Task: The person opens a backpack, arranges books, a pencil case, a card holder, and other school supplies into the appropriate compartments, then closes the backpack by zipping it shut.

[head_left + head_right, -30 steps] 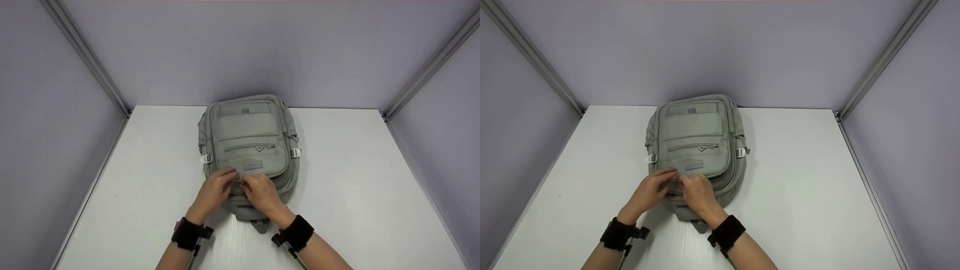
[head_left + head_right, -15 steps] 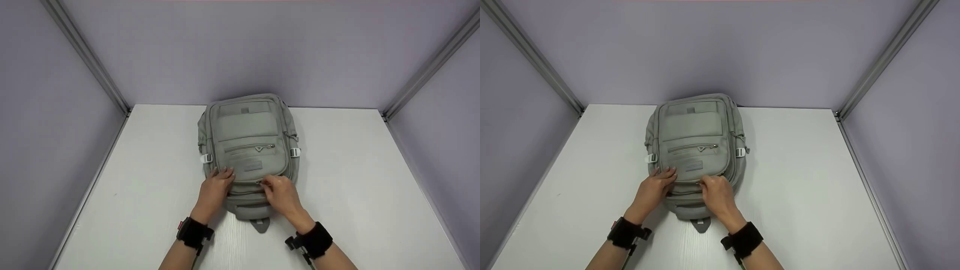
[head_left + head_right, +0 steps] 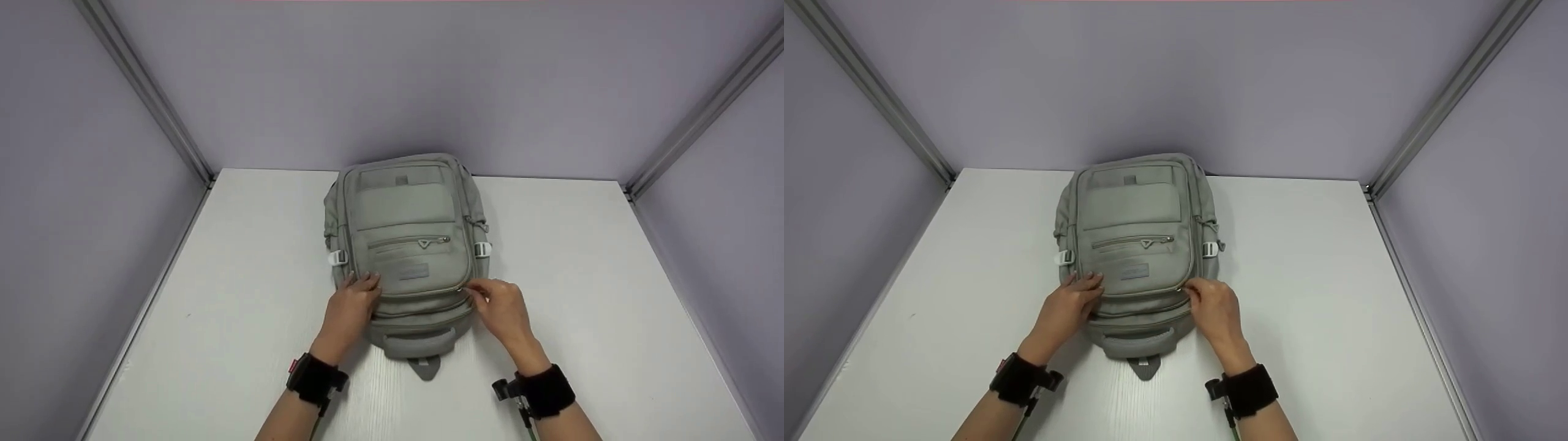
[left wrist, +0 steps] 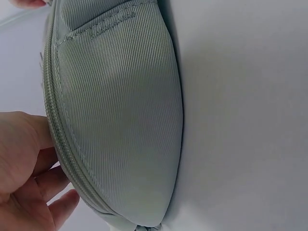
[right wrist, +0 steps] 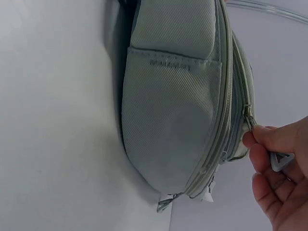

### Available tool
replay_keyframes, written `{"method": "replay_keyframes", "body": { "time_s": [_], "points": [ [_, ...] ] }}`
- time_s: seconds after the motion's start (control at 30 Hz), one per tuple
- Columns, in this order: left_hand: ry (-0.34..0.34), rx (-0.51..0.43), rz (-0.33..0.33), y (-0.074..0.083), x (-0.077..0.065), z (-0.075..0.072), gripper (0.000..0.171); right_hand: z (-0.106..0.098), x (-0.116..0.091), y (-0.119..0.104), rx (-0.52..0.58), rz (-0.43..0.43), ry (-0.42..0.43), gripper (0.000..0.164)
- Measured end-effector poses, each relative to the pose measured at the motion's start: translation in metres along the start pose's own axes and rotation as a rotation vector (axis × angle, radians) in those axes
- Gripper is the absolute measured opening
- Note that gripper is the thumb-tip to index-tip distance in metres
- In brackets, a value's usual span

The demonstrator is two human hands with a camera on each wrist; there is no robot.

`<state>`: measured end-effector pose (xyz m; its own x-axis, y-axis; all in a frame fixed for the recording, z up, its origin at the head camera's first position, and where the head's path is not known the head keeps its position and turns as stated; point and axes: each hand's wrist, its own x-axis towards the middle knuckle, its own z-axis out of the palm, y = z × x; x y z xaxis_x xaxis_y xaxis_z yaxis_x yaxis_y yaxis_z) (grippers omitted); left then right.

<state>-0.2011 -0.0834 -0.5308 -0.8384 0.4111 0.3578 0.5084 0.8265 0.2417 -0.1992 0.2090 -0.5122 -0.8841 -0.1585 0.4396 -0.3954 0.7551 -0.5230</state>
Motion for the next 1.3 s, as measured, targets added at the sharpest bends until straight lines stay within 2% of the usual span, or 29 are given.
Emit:
{"method": "replay_keyframes", "body": {
  "time_s": [0.13,0.27,0.43,0.6,0.67,0.83,0.97,1.13,1.3],
  "points": [
    [0.019,-0.027,0.033,0.005,0.004,-0.001,0.021,-0.002,0.001,0.002,0.002,0.031,-0.096,0.010],
    [0.026,-0.038,0.093,0.017,0.015,0.001,0.027,-0.002,0.002,-0.001,0.008,0.098,-0.185,0.005],
    [-0.007,0.042,0.150,0.035,0.035,0.008,0.043,0.001,0.001,-0.002,0.000,0.110,-0.168,0.005],
    [-0.073,0.130,0.158,0.046,0.050,0.017,0.055,0.002,0.000,0.000,0.000,0.076,-0.140,0.005],
    [-0.083,0.153,0.157,0.047,0.053,0.019,0.053,0.002,-0.001,0.001,0.001,0.053,-0.118,0.004],
    [-0.055,0.197,0.185,0.048,0.055,0.022,0.034,0.003,-0.002,0.006,-0.004,-0.001,-0.056,0.004],
    [-0.068,0.217,0.200,0.048,0.056,0.022,0.021,0.004,-0.002,0.010,-0.006,-0.022,-0.044,0.006],
    [-0.114,0.209,0.215,0.047,0.058,0.018,0.016,0.003,-0.001,0.014,-0.017,-0.008,-0.041,0.004],
    [-0.121,0.177,0.254,0.045,0.058,0.013,0.014,0.000,0.008,0.022,-0.066,0.032,-0.045,0.003]
  ]
}}
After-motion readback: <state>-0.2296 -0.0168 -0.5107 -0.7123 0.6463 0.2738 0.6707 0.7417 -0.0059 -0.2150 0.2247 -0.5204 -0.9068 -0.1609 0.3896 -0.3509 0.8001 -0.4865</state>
